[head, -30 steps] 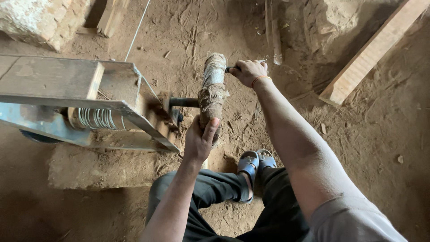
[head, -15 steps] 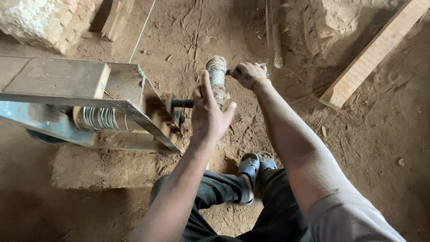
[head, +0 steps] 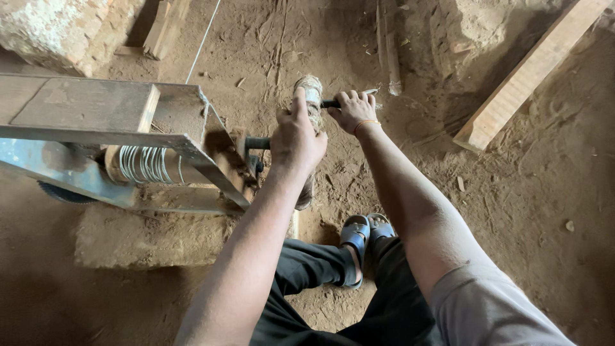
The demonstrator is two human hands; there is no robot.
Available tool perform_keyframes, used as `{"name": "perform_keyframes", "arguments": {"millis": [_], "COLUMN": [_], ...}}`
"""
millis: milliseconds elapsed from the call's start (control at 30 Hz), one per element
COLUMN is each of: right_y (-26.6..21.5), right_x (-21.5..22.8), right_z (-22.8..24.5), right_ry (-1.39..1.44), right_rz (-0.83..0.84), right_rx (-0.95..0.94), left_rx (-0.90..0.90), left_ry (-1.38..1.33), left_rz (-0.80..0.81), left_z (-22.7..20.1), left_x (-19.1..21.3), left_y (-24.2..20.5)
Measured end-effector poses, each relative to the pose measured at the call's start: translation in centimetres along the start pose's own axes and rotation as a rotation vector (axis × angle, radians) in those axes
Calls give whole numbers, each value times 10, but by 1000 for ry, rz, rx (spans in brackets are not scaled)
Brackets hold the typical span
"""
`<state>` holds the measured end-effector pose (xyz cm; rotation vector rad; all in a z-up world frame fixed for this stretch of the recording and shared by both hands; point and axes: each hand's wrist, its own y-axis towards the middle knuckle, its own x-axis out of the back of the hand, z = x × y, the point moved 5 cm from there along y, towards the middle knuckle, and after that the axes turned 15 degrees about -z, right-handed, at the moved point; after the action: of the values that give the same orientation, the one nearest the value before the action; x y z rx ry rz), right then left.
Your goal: The person winds a length of rope onto a wooden pulley using a metal crank handle and a small tool to guide the strands.
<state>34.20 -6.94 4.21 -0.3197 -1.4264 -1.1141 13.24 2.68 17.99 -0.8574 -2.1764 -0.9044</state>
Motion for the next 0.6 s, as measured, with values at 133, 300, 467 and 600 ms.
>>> {"name": "perform_keyframes", "arguments": {"millis": [133, 300, 467, 600], "right_y": [-5, -14, -19, -22], "right_x": [-5, -7, -12, -14], "right_z": [-1, -1, -1, -1], "right_ry": [21, 12, 5, 1], "right_rz": [-53, -101, -44, -29], "right_rx": [14, 43, 6, 4], "left_rx": [87, 129, 123, 126], "left_ry": [23, 67, 50, 70], "left_rz": [79, 112, 119, 132], "left_z": [-1, -6, -8, -9], "left_x": [1, 2, 3, -1], "left_y": [5, 14, 21, 29]}}
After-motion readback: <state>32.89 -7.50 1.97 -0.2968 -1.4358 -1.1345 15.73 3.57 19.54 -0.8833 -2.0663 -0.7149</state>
